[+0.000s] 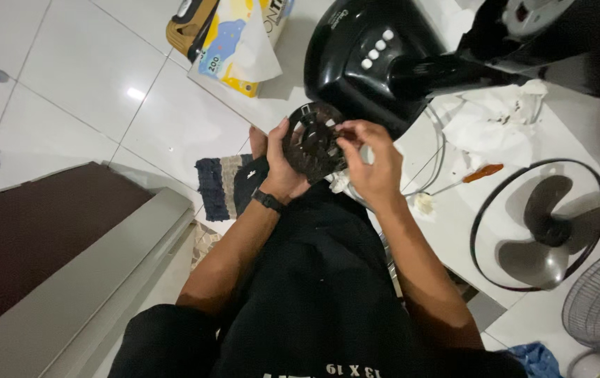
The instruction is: The person assembles a black electric fan by attaching the motor housing to the base, inserting and tightening a screw, and cleaning the fan blade hub with a tissue. The person uses a screwdriver and tissue during the process.
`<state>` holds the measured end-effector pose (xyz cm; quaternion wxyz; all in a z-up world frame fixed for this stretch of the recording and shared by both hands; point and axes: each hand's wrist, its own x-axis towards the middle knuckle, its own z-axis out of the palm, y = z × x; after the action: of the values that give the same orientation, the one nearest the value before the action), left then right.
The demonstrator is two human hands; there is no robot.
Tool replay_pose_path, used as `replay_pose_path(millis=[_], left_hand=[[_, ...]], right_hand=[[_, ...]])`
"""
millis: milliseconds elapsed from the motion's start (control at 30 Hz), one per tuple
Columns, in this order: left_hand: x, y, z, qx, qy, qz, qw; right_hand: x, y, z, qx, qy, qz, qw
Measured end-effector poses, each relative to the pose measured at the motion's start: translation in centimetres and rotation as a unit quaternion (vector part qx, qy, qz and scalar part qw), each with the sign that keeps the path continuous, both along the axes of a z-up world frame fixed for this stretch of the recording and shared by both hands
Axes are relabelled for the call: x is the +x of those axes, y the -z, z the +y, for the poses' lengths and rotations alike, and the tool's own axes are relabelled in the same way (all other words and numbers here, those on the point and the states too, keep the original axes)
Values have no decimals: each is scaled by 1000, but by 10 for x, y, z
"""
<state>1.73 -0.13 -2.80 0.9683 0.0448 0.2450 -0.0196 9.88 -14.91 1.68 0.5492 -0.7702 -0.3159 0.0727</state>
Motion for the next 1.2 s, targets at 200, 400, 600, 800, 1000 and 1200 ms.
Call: replay_pose_path(millis=[200,400,600,800,1000,1200], left_hand=[[-6,14,1,52,10,-8,999],[-3,1,2,47,50,-25,997],[21,-19,-15,-4,119,-81,990],[44,-35,-41,46,194,-97,975],[66,-48,-80,125,273,-64,952],[82,-65,-111,127,323,-64,936]], right_hand=[[-2,6,6,-40,-25,-87,995],[7,2,-2,47,73,204,975],[23,8,-78,-108,255,126,953],[19,41,-120,-262,232,64,935],[17,51,-149,-217,279,36,935],[33,32,-221,-299,459,88,832]])
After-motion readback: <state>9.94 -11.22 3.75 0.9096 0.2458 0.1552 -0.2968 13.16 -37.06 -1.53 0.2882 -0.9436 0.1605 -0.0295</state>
